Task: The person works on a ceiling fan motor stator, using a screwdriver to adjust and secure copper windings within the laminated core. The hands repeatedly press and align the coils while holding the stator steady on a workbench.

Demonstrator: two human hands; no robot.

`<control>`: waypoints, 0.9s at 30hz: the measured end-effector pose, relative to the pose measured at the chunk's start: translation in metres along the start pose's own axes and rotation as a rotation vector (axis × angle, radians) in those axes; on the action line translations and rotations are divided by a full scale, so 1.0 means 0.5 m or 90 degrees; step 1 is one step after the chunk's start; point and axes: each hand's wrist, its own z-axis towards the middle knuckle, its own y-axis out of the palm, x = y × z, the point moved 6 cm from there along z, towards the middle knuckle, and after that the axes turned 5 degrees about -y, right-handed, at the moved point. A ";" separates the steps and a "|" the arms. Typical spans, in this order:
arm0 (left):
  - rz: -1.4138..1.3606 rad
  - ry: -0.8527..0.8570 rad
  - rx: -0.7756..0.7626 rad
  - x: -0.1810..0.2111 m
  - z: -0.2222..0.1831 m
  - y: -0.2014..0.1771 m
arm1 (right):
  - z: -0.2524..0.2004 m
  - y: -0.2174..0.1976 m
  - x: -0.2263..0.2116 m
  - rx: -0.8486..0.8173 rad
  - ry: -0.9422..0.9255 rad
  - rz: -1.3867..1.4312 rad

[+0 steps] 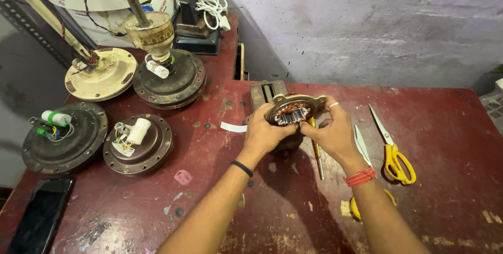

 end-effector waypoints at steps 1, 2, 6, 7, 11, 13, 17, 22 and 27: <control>0.001 0.000 -0.003 0.001 0.002 0.000 | 0.002 -0.003 -0.009 0.002 -0.030 0.005; 0.004 -0.001 -0.006 0.001 0.003 -0.001 | 0.003 -0.001 -0.017 0.003 -0.060 0.011; -0.010 -0.023 -0.004 -0.011 0.003 0.002 | 0.004 0.008 -0.027 0.004 -0.100 0.043; -0.022 -0.014 -0.005 -0.012 0.003 0.002 | 0.005 0.013 -0.026 -0.002 -0.108 0.054; -0.048 0.002 -0.007 -0.019 0.006 0.008 | 0.009 0.014 -0.017 -0.012 -0.133 0.050; -0.040 0.014 -0.007 -0.022 0.008 0.008 | 0.010 0.018 -0.010 -0.009 -0.138 0.047; -0.052 0.001 -0.016 -0.030 0.010 0.012 | 0.011 0.022 0.004 -0.006 -0.134 0.044; -0.058 -0.014 -0.025 -0.034 0.012 0.014 | 0.014 0.026 0.018 -0.017 -0.133 0.054; -0.050 -0.033 -0.021 -0.040 0.012 0.014 | 0.014 0.027 0.037 -0.036 -0.126 0.080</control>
